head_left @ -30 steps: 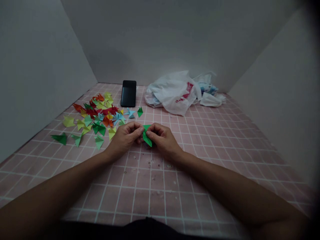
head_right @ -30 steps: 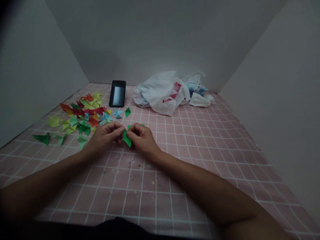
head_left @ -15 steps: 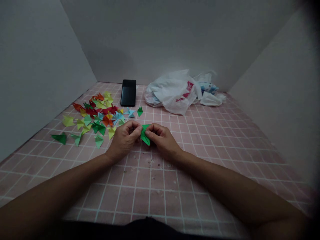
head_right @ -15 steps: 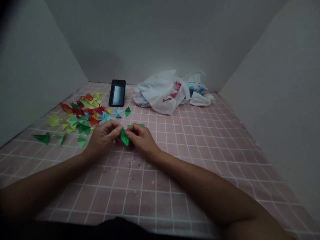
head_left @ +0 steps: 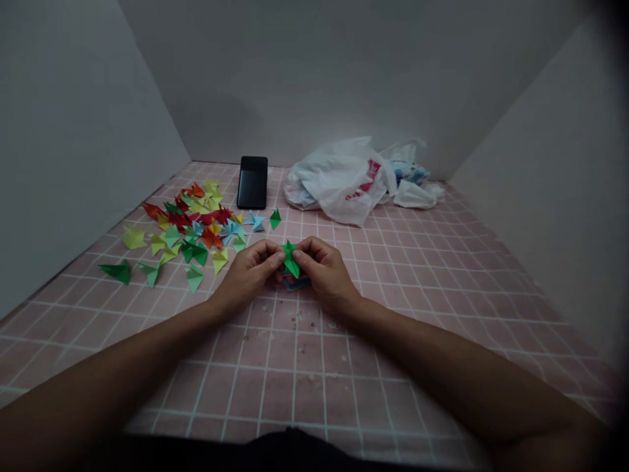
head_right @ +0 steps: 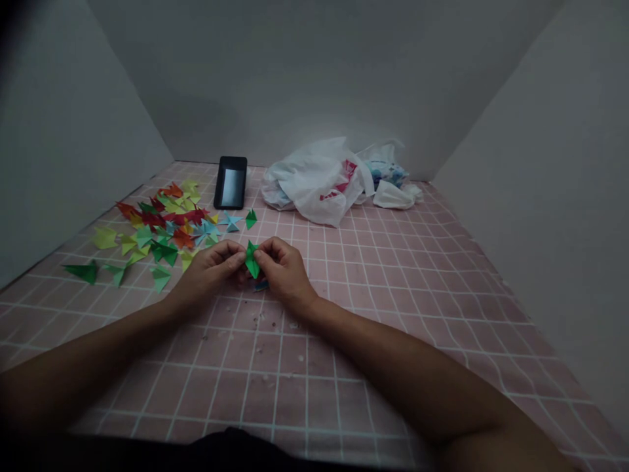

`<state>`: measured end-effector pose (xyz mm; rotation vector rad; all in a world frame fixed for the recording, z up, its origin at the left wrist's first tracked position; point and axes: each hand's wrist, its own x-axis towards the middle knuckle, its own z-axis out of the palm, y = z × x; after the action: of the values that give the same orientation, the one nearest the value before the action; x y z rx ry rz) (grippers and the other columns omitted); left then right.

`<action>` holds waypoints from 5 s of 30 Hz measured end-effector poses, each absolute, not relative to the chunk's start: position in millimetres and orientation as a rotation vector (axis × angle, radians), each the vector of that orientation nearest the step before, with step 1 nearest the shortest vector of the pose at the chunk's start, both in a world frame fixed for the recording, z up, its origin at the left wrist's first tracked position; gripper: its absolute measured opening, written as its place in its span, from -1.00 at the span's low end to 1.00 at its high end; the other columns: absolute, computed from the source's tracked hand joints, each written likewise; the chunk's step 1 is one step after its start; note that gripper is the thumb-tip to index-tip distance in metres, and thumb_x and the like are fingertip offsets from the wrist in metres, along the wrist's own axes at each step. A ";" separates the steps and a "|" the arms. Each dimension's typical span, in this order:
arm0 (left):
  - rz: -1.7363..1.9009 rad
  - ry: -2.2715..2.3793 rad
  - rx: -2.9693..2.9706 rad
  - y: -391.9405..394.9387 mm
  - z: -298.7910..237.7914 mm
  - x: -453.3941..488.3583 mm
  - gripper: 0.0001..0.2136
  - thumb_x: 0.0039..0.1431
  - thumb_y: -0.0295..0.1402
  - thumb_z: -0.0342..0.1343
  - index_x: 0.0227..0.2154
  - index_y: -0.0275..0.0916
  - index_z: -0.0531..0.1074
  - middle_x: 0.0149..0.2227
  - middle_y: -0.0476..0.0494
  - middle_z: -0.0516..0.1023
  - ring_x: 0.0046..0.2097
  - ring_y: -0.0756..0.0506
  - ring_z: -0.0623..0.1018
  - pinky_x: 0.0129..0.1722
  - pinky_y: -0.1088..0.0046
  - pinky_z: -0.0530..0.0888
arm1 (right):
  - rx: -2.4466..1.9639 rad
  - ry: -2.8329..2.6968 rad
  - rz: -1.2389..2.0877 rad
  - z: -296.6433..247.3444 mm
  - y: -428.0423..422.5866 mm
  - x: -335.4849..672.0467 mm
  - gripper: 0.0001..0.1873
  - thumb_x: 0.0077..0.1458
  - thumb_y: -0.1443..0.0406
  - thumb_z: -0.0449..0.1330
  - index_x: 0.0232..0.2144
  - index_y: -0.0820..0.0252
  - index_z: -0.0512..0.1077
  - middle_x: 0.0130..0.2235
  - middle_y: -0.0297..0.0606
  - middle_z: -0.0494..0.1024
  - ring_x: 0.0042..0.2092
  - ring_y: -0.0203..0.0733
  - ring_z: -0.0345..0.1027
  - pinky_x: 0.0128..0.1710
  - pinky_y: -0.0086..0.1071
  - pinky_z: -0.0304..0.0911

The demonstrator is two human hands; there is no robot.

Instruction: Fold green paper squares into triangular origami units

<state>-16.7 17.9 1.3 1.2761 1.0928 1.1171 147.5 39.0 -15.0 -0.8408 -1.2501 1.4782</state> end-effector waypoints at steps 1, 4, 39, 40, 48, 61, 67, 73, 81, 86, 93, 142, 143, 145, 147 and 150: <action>1.123 1.084 1.258 18.2 0.9 -16.2 -0.74 0.11 -0.16 0.31 -0.37 -0.26 0.45 -0.49 0.02 0.51 -0.50 0.04 0.48 -0.47 0.54 0.46 | -0.840 -1.248 1.478 -15.3 38.7 147.5 -0.76 0.08 0.16 0.31 -0.44 0.16 0.37 -0.51 -0.46 0.43 -0.50 -0.36 0.30 -0.47 -0.44 0.25; 1.139 1.077 1.236 18.8 0.7 -15.2 -0.75 0.08 -0.20 0.33 -0.39 -0.27 0.47 -0.50 0.02 0.51 -0.50 0.04 0.48 -0.46 0.54 0.46 | -0.832 -1.243 1.484 -16.2 37.7 146.9 -0.75 0.09 0.16 0.31 -0.44 0.15 0.36 -0.52 -0.46 0.43 -0.50 -0.36 0.29 -0.48 -0.43 0.25; 1.230 1.143 1.298 11.4 -2.1 -9.4 -0.75 0.20 -0.14 0.21 -0.38 -0.21 0.36 -0.57 0.05 0.50 -0.55 0.01 0.51 -0.51 0.51 0.47 | -0.731 -1.214 1.622 -13.4 31.4 142.3 -0.74 0.07 0.28 0.28 -0.22 0.08 0.28 -0.48 -0.57 0.41 -0.53 -0.38 0.34 -0.48 -0.42 0.32; 1.221 1.127 1.279 11.0 -2.5 -8.8 -0.74 0.20 -0.13 0.21 -0.38 -0.20 0.35 -0.57 0.05 0.51 -0.55 0.00 0.52 -0.51 0.50 0.48 | -0.724 -1.216 1.623 -13.6 31.4 142.1 -0.73 0.07 0.29 0.28 -0.22 0.07 0.27 -0.48 -0.57 0.42 -0.53 -0.39 0.34 -0.49 -0.43 0.31; 1.297 1.083 1.230 12.5 -5.5 -5.9 -0.72 0.14 -0.17 0.27 -0.32 -0.19 0.31 -0.55 0.11 0.48 -0.56 0.01 0.53 -0.53 0.53 0.50 | -0.691 -1.241 1.665 -14.1 30.3 141.3 -0.71 0.07 0.29 0.26 -0.22 0.06 0.20 -0.49 -0.59 0.45 -0.53 -0.37 0.36 -0.50 -0.45 0.30; 1.334 1.096 1.394 11.9 -0.3 -9.3 -0.79 0.19 -0.33 0.22 -0.20 -0.19 0.30 -0.43 0.10 0.45 -0.51 0.07 0.47 -0.55 0.61 0.41 | -0.692 -1.248 1.711 -17.0 32.7 145.2 -0.70 0.16 0.10 0.30 -0.22 0.09 0.31 -0.55 -0.53 0.47 -0.56 -0.35 0.33 -0.52 -0.45 0.25; 1.300 1.093 1.342 11.3 -0.6 -8.5 -0.73 0.14 -0.24 0.29 -0.21 -0.19 0.33 -0.43 0.07 0.47 -0.47 0.04 0.50 -0.50 0.58 0.43 | -0.750 -1.265 1.650 -19.6 33.3 144.7 -0.69 0.15 0.09 0.31 -0.40 0.12 0.32 -0.61 -0.49 0.46 -0.61 -0.36 0.28 -0.56 -0.45 0.21; 1.045 1.040 1.239 10.0 0.9 -7.1 -0.71 0.22 -0.12 0.20 -0.41 -0.24 0.35 -0.52 0.00 0.53 -0.50 0.03 0.48 -0.47 0.53 0.41 | -0.758 -1.267 1.607 -18.9 33.3 145.0 -0.65 0.16 0.04 0.30 -0.42 0.13 0.32 -0.61 -0.47 0.46 -0.59 -0.34 0.32 -0.54 -0.45 0.23; 0.887 1.111 1.354 14.6 4.8 -13.1 -0.73 0.14 -0.15 0.22 -0.45 -0.26 0.39 -0.49 0.00 0.48 -0.49 0.05 0.41 -0.50 0.54 0.31 | -0.810 -1.313 1.622 -13.9 40.5 149.6 -0.56 0.03 -0.03 0.39 -0.46 0.15 0.36 -0.61 -0.49 0.39 -0.62 -0.39 0.21 -0.62 -0.48 0.18; 0.842 1.124 1.306 15.5 3.0 -11.7 -0.74 0.12 -0.14 0.22 -0.41 -0.27 0.43 -0.43 -0.01 0.50 -0.48 0.04 0.44 -0.47 0.52 0.39 | -0.897 -1.335 1.462 -14.3 39.3 149.6 -0.60 0.06 0.03 0.36 -0.51 0.15 0.34 -0.56 -0.45 0.39 -0.56 -0.38 0.23 -0.57 -0.48 0.17; 0.847 1.094 1.315 14.7 3.5 -10.8 -0.76 0.12 -0.19 0.22 -0.47 -0.25 0.40 -0.55 0.04 0.45 -0.53 0.06 0.42 -0.49 0.54 0.38 | -0.933 -1.332 1.345 -14.9 39.3 151.9 -0.63 0.14 0.06 0.30 -0.51 0.13 0.29 -0.59 -0.46 0.36 -0.55 -0.36 0.20 -0.54 -0.45 0.15; 1.026 1.172 1.381 18.6 11.0 -18.7 -0.79 0.15 -0.19 0.20 -0.39 -0.26 0.47 -0.63 0.05 0.46 -0.56 0.02 0.44 -0.49 0.52 0.36 | -0.818 -1.350 1.593 -17.6 40.9 151.2 -0.64 0.13 0.02 0.31 -0.45 0.15 0.39 -0.55 -0.43 0.44 -0.52 -0.34 0.31 -0.45 -0.41 0.26; 1.030 1.177 1.392 18.7 10.9 -18.8 -0.80 0.15 -0.20 0.20 -0.40 -0.26 0.48 -0.63 0.05 0.47 -0.55 0.02 0.45 -0.47 0.52 0.37 | -0.823 -1.362 1.586 -18.1 41.0 151.0 -0.64 0.14 0.02 0.31 -0.45 0.15 0.39 -0.55 -0.44 0.44 -0.52 -0.34 0.30 -0.45 -0.41 0.26; 1.033 1.188 1.404 18.7 11.1 -19.0 -0.81 0.16 -0.22 0.20 -0.40 -0.26 0.49 -0.62 0.04 0.49 -0.54 0.01 0.46 -0.46 0.51 0.37 | -0.834 -1.379 1.574 -19.0 41.3 150.9 -0.65 0.15 0.03 0.29 -0.45 0.15 0.39 -0.57 -0.45 0.42 -0.53 -0.34 0.29 -0.46 -0.41 0.24; 1.036 1.191 1.407 18.6 11.5 -18.9 -0.81 0.16 -0.23 0.20 -0.40 -0.25 0.50 -0.61 0.04 0.49 -0.54 0.01 0.46 -0.46 0.51 0.38 | -0.837 -1.392 1.567 -19.5 41.7 150.8 -0.67 0.16 0.05 0.29 -0.45 0.14 0.39 -0.57 -0.45 0.42 -0.53 -0.34 0.28 -0.47 -0.42 0.23; 1.039 1.188 1.403 18.1 12.1 -18.4 -0.83 0.16 -0.25 0.20 -0.41 -0.25 0.49 -0.61 0.05 0.48 -0.53 0.01 0.47 -0.45 0.50 0.40 | -0.846 -1.403 1.550 -20.0 42.0 150.5 -0.69 0.16 0.08 0.28 -0.45 0.15 0.39 -0.56 -0.44 0.43 -0.53 -0.34 0.29 -0.48 -0.42 0.22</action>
<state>-18.4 18.1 12.1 1.4028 1.1876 1.0388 150.5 42.0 -20.0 -0.8461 -1.4029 1.5501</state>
